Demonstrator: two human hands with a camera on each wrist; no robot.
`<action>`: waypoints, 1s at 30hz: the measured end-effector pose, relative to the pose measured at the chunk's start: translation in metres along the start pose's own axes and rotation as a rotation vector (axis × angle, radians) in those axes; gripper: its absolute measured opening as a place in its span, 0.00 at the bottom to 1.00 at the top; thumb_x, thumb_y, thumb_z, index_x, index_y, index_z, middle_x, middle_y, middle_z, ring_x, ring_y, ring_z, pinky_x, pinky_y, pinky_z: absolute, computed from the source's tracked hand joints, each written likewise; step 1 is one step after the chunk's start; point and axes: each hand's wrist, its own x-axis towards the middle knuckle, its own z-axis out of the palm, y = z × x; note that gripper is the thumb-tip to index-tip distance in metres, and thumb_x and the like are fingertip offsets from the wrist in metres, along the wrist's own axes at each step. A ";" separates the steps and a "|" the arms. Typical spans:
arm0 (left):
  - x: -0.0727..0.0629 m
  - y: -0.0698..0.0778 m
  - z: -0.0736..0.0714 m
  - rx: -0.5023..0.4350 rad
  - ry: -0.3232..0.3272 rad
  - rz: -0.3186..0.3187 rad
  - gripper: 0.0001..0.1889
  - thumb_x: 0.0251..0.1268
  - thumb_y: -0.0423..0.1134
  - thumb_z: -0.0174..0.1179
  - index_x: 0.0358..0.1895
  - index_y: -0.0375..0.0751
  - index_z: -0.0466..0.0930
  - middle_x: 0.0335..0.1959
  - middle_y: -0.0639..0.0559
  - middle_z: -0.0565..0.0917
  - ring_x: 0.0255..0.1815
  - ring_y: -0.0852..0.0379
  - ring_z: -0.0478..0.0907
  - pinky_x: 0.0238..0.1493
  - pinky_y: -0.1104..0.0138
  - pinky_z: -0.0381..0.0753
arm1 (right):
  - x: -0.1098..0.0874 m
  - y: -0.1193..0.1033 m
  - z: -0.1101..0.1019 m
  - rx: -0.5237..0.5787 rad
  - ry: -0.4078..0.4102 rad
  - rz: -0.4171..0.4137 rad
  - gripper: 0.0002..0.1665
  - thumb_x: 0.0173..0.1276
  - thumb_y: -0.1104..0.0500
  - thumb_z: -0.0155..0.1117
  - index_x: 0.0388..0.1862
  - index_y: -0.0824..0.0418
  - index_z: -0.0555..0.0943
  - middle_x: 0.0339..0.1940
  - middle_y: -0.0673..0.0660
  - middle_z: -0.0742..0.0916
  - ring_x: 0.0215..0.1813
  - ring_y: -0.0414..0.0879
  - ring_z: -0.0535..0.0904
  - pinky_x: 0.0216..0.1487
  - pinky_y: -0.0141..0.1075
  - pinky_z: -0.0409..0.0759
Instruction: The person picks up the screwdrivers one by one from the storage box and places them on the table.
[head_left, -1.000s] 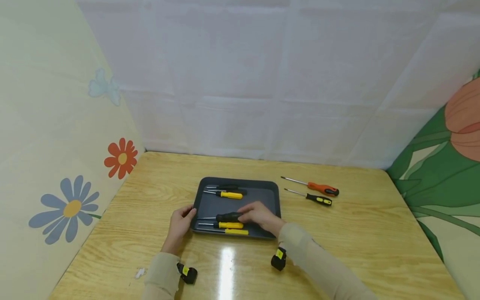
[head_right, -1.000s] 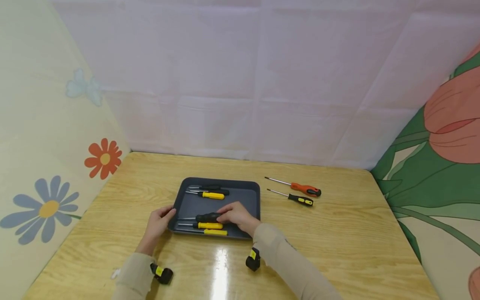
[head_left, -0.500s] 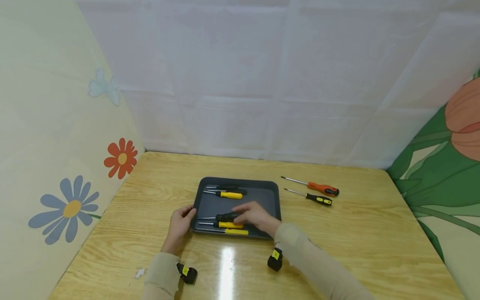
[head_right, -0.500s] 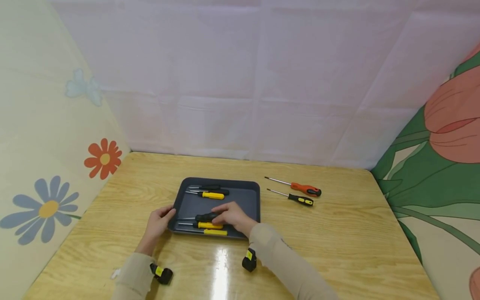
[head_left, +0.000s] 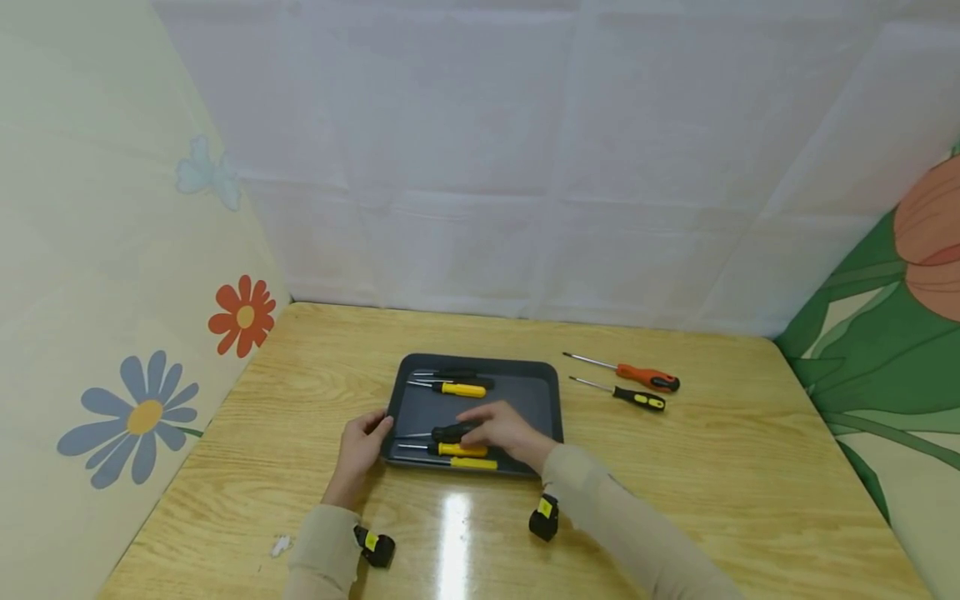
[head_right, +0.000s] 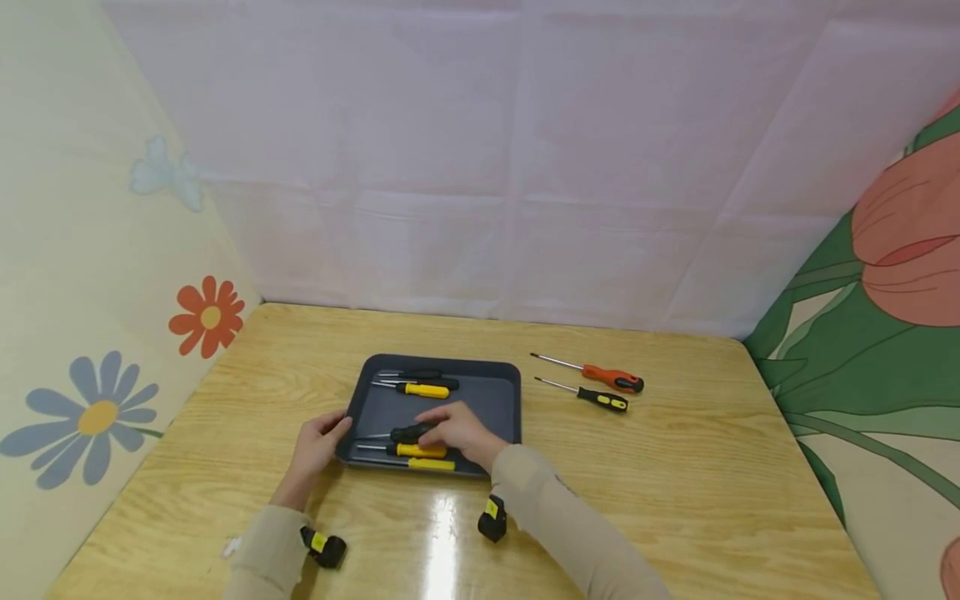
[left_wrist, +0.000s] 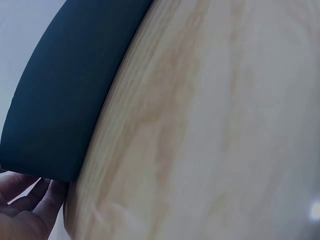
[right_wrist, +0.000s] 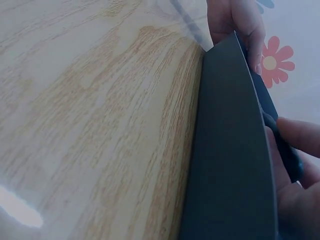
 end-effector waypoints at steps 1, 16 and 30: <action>0.000 0.000 0.000 -0.002 -0.002 -0.002 0.16 0.64 0.30 0.51 0.52 0.21 0.72 0.50 0.30 0.75 0.52 0.43 0.71 0.55 0.54 0.69 | 0.000 0.000 0.000 0.004 0.005 0.002 0.23 0.55 0.74 0.62 0.52 0.71 0.76 0.43 0.63 0.83 0.37 0.50 0.82 0.42 0.40 0.80; 0.000 0.000 -0.001 -0.005 0.010 0.004 0.16 0.64 0.31 0.51 0.51 0.21 0.73 0.48 0.32 0.77 0.50 0.44 0.72 0.52 0.56 0.70 | 0.002 0.005 0.000 0.071 0.003 -0.001 0.22 0.57 0.74 0.61 0.53 0.71 0.75 0.41 0.63 0.83 0.38 0.50 0.83 0.42 0.40 0.80; -0.001 0.001 -0.001 -0.009 -0.004 -0.024 0.17 0.65 0.31 0.50 0.53 0.22 0.72 0.51 0.31 0.75 0.53 0.43 0.70 0.55 0.54 0.69 | -0.004 0.002 -0.010 0.109 0.032 -0.025 0.22 0.58 0.75 0.58 0.54 0.73 0.74 0.49 0.67 0.79 0.40 0.50 0.82 0.45 0.40 0.79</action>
